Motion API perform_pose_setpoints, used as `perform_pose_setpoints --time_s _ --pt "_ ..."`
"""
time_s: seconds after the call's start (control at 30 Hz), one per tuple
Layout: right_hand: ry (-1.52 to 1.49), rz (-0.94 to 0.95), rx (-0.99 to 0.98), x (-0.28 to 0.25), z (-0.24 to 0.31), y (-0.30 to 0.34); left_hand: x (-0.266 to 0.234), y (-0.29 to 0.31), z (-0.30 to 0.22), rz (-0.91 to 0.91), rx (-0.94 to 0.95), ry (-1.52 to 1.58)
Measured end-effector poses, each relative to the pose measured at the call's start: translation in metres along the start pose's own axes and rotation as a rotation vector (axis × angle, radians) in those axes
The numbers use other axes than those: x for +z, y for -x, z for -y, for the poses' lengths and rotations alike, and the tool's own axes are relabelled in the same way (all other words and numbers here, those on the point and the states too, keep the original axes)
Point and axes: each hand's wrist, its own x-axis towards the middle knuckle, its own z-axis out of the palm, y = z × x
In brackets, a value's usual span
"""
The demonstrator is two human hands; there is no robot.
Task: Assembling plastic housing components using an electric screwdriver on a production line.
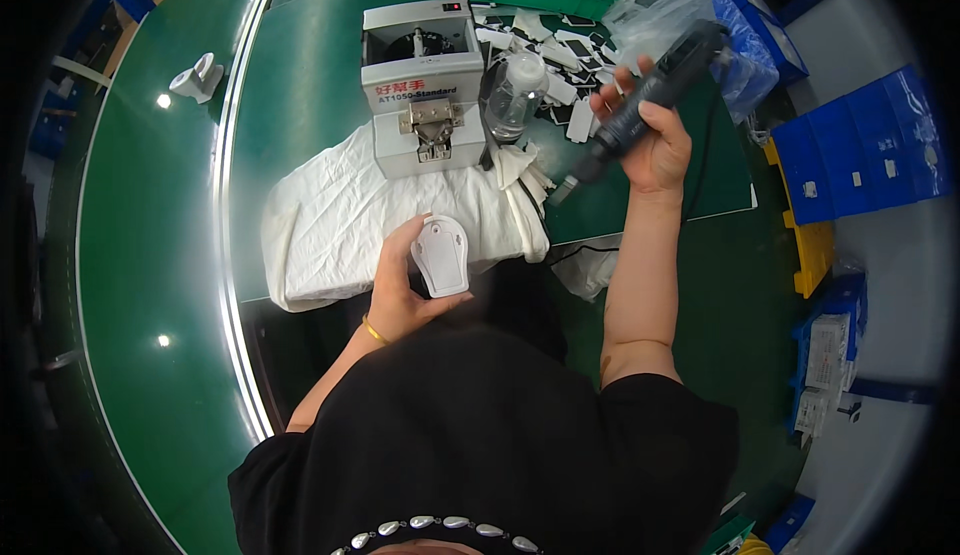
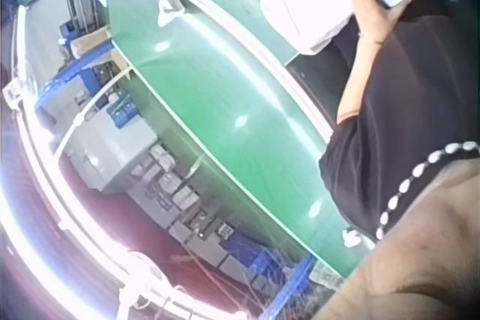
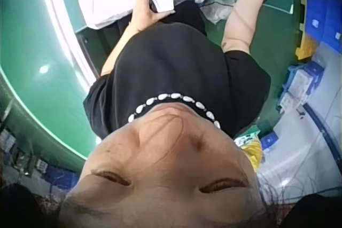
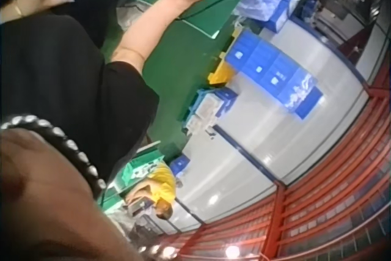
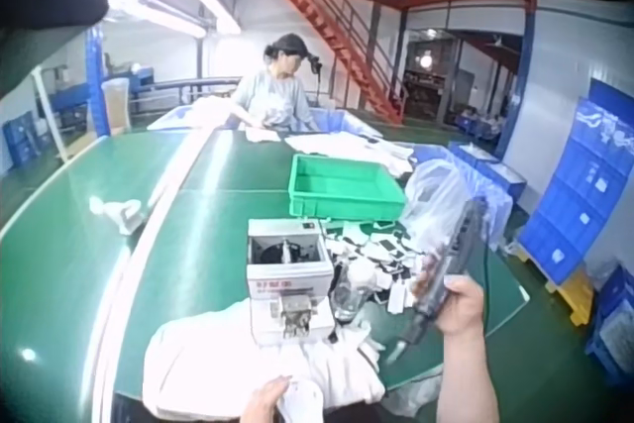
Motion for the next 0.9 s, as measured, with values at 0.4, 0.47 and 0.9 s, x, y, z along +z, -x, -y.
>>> perform_pose_setpoints --time_s 0.4,0.47,0.9 --pt "0.69 0.328 -0.192 0.132 -0.079 -0.059 0.0 -0.003 0.005 -0.02 0.037 -0.038" --pt "0.676 0.378 -0.223 0.142 -0.081 -0.054 0.0 -0.003 0.005 -0.042 0.022 0.032" --pt "0.696 0.158 -0.236 0.173 -0.091 -0.053 -0.002 0.005 -0.002 0.114 0.071 -0.162"
